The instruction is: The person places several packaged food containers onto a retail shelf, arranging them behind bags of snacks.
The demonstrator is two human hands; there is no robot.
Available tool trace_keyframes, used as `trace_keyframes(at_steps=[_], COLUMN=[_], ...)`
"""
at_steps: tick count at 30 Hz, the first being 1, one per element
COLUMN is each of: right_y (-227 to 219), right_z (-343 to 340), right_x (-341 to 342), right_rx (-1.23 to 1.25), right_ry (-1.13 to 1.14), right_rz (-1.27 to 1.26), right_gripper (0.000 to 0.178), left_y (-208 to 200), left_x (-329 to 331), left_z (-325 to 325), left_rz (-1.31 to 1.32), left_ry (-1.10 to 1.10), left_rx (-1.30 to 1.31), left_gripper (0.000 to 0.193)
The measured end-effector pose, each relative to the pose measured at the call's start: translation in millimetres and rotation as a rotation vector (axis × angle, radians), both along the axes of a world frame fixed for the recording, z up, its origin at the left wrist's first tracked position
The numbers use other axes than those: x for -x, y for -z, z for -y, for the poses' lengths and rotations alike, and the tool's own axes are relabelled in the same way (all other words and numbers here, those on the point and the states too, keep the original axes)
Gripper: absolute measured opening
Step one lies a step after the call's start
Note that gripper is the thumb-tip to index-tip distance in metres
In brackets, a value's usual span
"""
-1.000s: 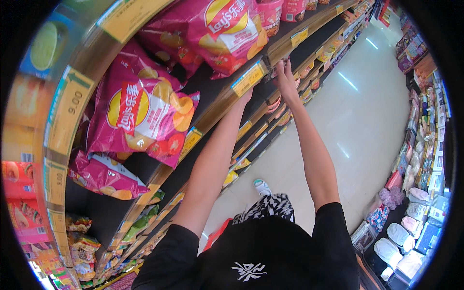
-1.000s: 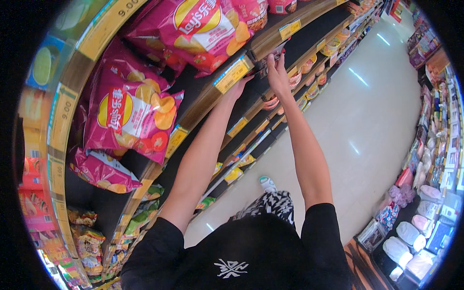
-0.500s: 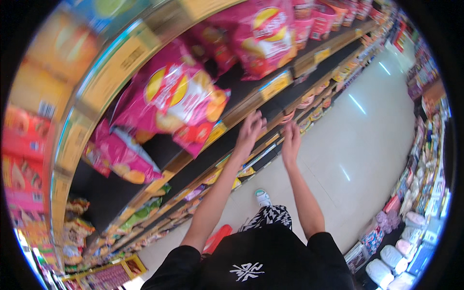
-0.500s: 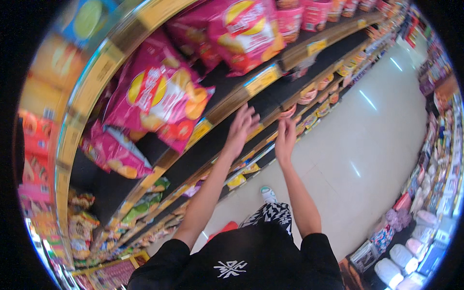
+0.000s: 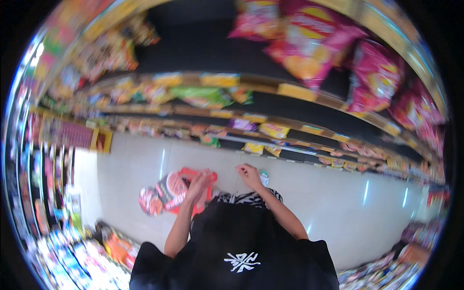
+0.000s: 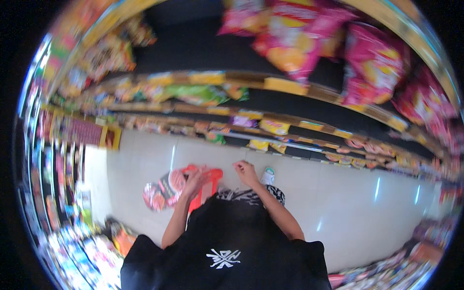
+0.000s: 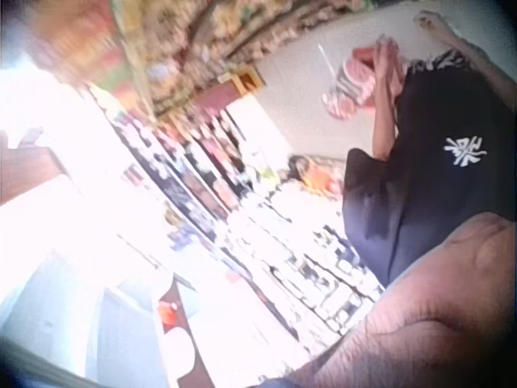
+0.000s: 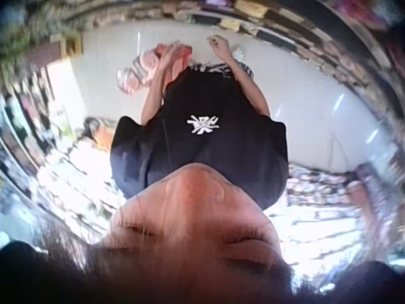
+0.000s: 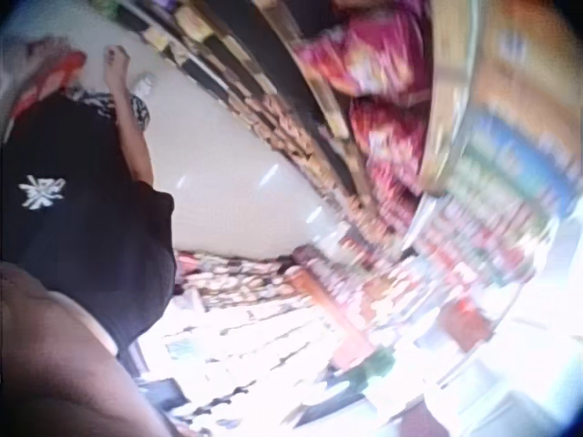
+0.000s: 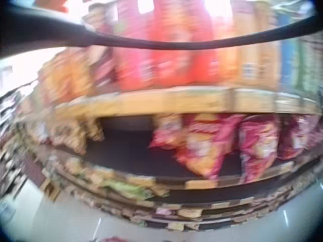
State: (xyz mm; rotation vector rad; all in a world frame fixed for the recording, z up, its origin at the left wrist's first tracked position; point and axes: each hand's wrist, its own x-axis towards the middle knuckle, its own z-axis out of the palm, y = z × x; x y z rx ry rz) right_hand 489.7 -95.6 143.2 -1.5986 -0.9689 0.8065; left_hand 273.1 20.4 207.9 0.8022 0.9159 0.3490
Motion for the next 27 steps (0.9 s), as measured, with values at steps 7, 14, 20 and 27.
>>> trace_keyframes(at_steps=[7, 14, 20, 27], right_y=[17.0, 58.6, 95.5, 59.8], right_z=[-61.9, -90.7, -109.2, -120.2], right_x=[91.0, 190.2, 225.6, 245.8], right_rx=[0.123, 0.212, 0.413, 0.604], right_ry=[-0.272, -0.494, -0.508, -0.456], right_rz=[-0.018, 0.082, -0.094, -0.613], right_gripper=[0.019, 0.044, 0.050, 0.053], left_y=[48.4, 109.0, 131.3, 128.0], left_x=[126.1, 226.4, 253.0, 253.3], left_z=[12.9, 29.2, 25.9, 26.1], left_rz=[-0.306, -0.730, -0.600, -0.359], left_ry=[-0.417, -0.610, -0.519, -0.597], left_rx=[-0.463, -0.738, -0.495, -0.323], left_gripper=[0.038, 0.041, 0.051, 0.046])
